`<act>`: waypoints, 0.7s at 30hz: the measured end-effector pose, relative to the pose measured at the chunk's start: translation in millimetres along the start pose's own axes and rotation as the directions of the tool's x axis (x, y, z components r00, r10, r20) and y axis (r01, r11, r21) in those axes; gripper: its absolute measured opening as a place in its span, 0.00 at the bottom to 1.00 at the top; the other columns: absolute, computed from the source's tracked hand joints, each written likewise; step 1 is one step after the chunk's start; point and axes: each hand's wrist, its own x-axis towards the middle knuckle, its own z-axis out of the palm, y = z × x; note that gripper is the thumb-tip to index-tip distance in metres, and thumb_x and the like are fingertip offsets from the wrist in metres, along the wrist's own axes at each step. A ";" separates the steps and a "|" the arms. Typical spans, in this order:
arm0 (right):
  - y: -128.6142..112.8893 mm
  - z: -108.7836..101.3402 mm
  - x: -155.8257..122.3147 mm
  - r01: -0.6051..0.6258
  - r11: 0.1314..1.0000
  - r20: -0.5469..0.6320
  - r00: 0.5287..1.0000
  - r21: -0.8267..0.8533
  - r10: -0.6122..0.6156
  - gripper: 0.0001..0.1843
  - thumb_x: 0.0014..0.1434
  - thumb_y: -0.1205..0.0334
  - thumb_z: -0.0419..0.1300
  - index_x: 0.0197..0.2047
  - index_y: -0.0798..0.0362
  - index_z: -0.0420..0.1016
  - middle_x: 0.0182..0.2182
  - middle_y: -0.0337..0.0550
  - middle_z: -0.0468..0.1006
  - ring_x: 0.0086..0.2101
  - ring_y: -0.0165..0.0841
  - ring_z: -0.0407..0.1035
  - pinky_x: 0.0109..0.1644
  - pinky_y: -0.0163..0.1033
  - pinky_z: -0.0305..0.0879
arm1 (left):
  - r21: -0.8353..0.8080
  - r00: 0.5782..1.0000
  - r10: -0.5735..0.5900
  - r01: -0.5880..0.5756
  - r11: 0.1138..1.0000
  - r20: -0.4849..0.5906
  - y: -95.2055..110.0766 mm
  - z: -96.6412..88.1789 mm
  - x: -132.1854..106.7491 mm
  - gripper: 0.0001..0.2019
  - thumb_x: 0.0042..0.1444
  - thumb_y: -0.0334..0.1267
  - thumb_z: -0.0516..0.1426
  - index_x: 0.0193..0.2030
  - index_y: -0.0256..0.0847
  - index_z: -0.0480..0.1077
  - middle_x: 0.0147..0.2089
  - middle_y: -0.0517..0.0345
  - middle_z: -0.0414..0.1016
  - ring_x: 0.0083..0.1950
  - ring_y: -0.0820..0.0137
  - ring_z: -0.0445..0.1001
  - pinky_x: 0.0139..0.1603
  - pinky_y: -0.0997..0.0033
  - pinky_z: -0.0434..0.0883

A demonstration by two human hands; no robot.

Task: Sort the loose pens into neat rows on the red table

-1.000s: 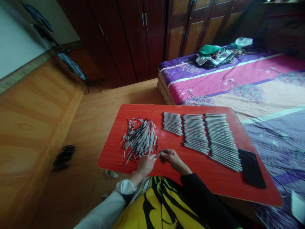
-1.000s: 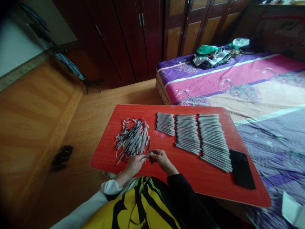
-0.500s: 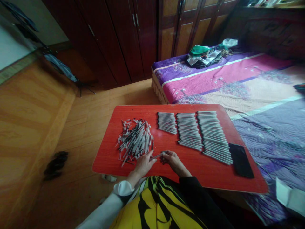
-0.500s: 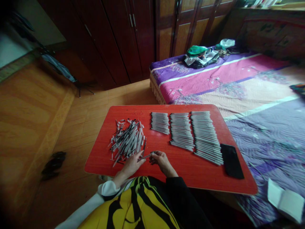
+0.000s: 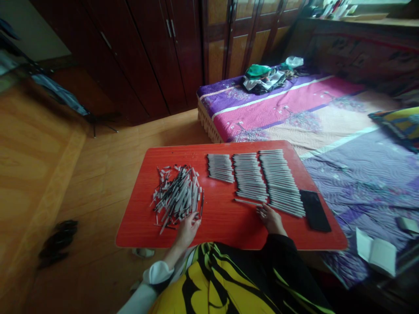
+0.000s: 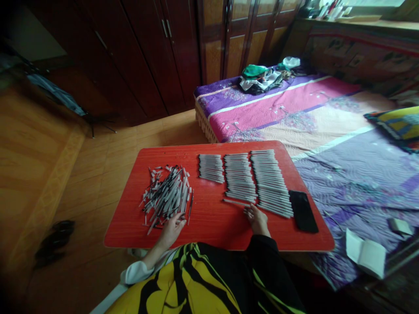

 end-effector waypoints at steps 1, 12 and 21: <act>-0.1 1.1 3.1 0.006 1.000 -0.009 1.000 0.010 -0.006 0.03 0.49 0.71 0.56 0.29 0.55 0.66 0.16 0.42 0.73 0.16 0.30 0.69 0.18 0.31 0.67 | -0.007 1.000 0.001 -0.001 1.000 -0.005 0.9 -0.9 0.5 0.17 0.53 0.41 0.52 0.48 0.38 0.69 0.42 0.49 0.75 0.36 0.69 0.74 0.39 0.71 0.70; 9.7 4.8 -8.2 0.103 0.991 0.022 0.994 0.080 -0.105 0.04 0.49 0.68 0.51 0.31 0.53 0.63 0.21 0.46 0.74 0.25 0.35 0.74 0.32 0.40 0.74 | 0.157 0.993 -0.022 0.040 0.987 -0.119 -21.9 -10.4 10.9 0.13 0.55 0.36 0.51 0.45 0.37 0.71 0.37 0.51 0.77 0.36 0.69 0.75 0.38 0.73 0.68; 56.9 14.0 -33.3 0.123 0.991 0.085 0.989 -0.053 -0.118 0.13 0.40 0.60 0.62 0.31 0.55 0.66 0.20 0.42 0.75 0.19 0.33 0.71 0.20 0.34 0.67 | 0.377 0.973 0.014 0.076 0.923 -0.229 -20.5 -8.9 42.0 0.09 0.55 0.32 0.52 0.39 0.39 0.72 0.38 0.50 0.77 0.38 0.67 0.74 0.39 0.71 0.65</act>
